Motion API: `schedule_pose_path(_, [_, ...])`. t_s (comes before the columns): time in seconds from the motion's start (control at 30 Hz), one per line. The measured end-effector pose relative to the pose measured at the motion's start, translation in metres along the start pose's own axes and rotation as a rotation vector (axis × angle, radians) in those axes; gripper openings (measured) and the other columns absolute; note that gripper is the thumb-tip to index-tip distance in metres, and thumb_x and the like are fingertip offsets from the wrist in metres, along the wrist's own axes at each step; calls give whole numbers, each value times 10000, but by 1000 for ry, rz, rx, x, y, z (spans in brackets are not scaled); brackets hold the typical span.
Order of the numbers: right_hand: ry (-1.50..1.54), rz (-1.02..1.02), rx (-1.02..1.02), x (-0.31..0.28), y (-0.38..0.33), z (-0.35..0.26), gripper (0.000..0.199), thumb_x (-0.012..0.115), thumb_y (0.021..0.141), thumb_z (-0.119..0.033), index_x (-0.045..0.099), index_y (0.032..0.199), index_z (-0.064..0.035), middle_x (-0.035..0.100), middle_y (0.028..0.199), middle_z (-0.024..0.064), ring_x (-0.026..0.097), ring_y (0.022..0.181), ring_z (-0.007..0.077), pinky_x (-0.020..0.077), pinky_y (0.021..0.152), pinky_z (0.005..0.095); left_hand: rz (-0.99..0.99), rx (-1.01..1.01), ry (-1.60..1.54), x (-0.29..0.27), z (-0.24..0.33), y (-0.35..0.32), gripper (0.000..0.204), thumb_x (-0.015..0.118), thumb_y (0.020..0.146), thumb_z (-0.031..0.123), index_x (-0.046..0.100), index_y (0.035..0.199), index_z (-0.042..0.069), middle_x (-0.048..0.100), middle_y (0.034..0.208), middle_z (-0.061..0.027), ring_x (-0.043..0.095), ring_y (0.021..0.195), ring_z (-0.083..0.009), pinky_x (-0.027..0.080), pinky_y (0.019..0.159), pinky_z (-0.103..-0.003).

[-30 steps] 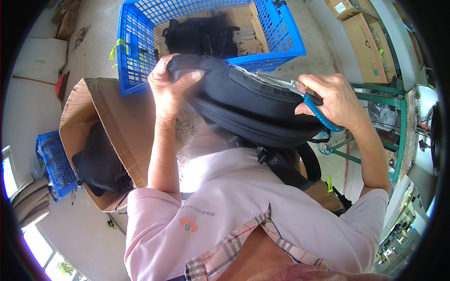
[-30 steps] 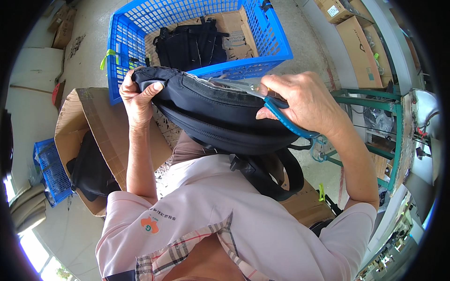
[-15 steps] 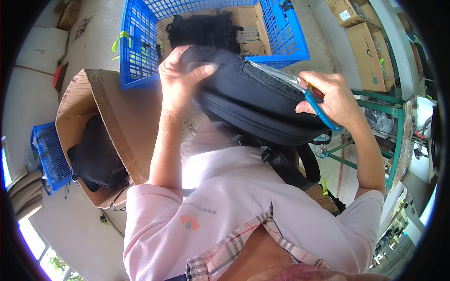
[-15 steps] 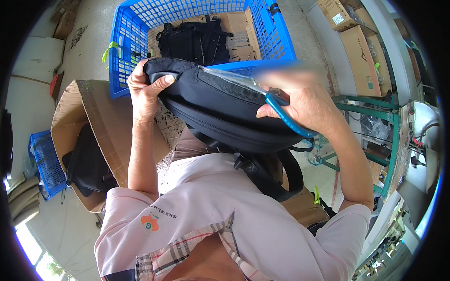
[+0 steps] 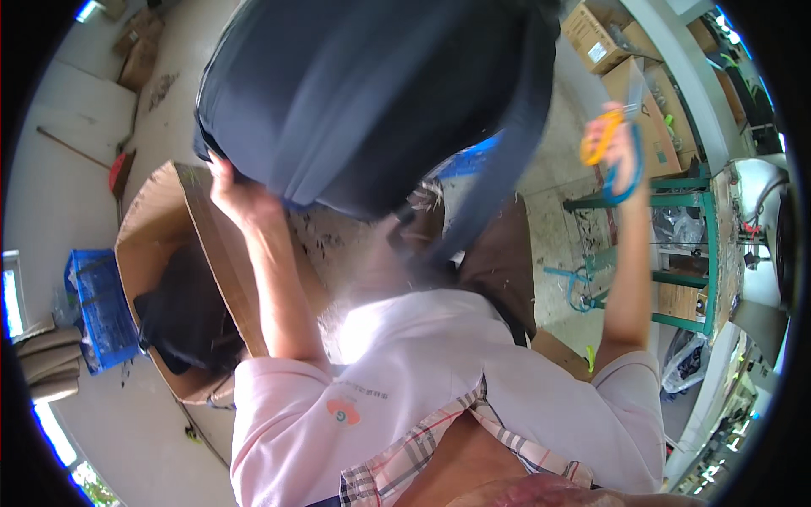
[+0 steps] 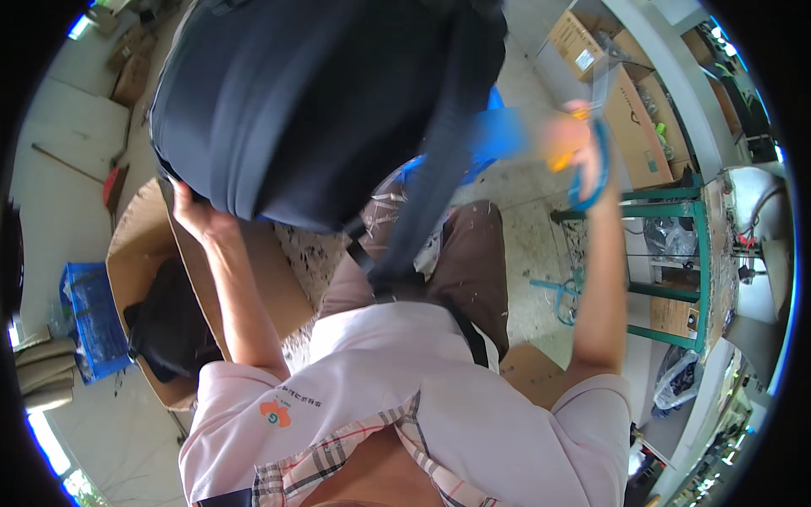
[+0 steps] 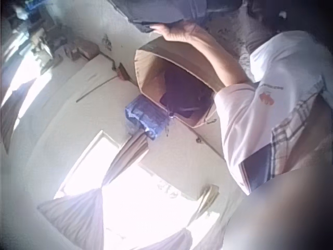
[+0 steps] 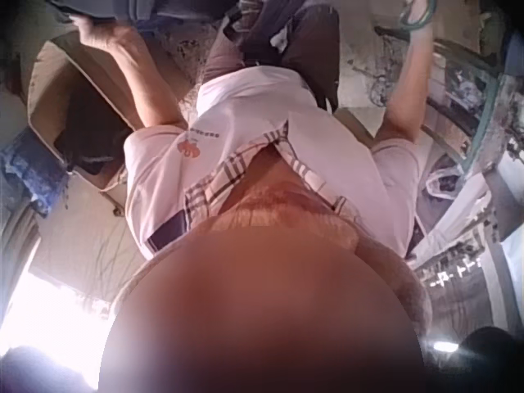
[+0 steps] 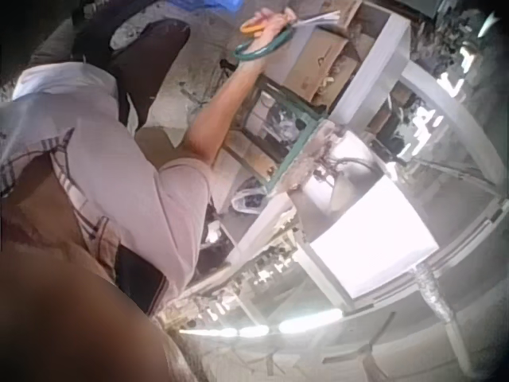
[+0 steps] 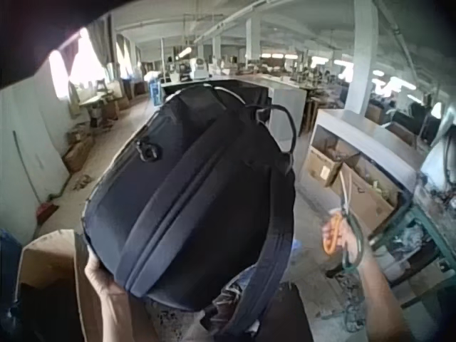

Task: Using scissors to trim excess material or threads from black backpacks in a manufacturing or workshop setting.

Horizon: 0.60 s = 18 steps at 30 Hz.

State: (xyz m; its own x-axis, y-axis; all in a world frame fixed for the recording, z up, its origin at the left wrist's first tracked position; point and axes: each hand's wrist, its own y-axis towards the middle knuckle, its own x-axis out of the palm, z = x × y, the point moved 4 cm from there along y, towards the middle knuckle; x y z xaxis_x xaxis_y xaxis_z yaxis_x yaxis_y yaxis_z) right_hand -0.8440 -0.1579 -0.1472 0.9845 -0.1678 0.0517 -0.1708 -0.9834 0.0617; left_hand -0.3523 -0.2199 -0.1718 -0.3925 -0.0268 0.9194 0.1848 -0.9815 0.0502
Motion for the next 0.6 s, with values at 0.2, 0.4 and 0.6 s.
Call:
schedule_pose_path(0.2, [598, -84, 85, 134, -46, 49, 744, 604, 737, -471, 315, 1267, -36, 447, 1216, 98, 465, 1085, 209, 378, 924, 339, 407, -143, -116, -6, -87, -42, 411, 559, 776, 210, 482, 1114, -11, 525, 1105, -158, 510, 998, -315, 429, 859, -453])
schedule_pose_path(0.4, [388, 69, 252, 120, -34, 1, 413, 617, 769, -135, 487, 1139, -5, 568, 1039, 79, 533, 928, 145, 410, 856, 286, 68, -569, 525, -113, -120, -103, 290, 566, 725, 90, 551, 998, -8, 591, 953, -98, 559, 881, -215, 436, 780, -351])
schedule_pose_path(0.6, [-284, -233, -103, 119, -43, -65, 526, 731, 654, -240, 522, 1048, 37, 594, 899, 70, 524, 862, 136, 404, 810, 278, -140, 384, 1238, 82, -18, -26, 486, 607, 732, 256, 488, 1105, -31, 536, 1028, -127, 507, 940, -201, 378, 848, -326])
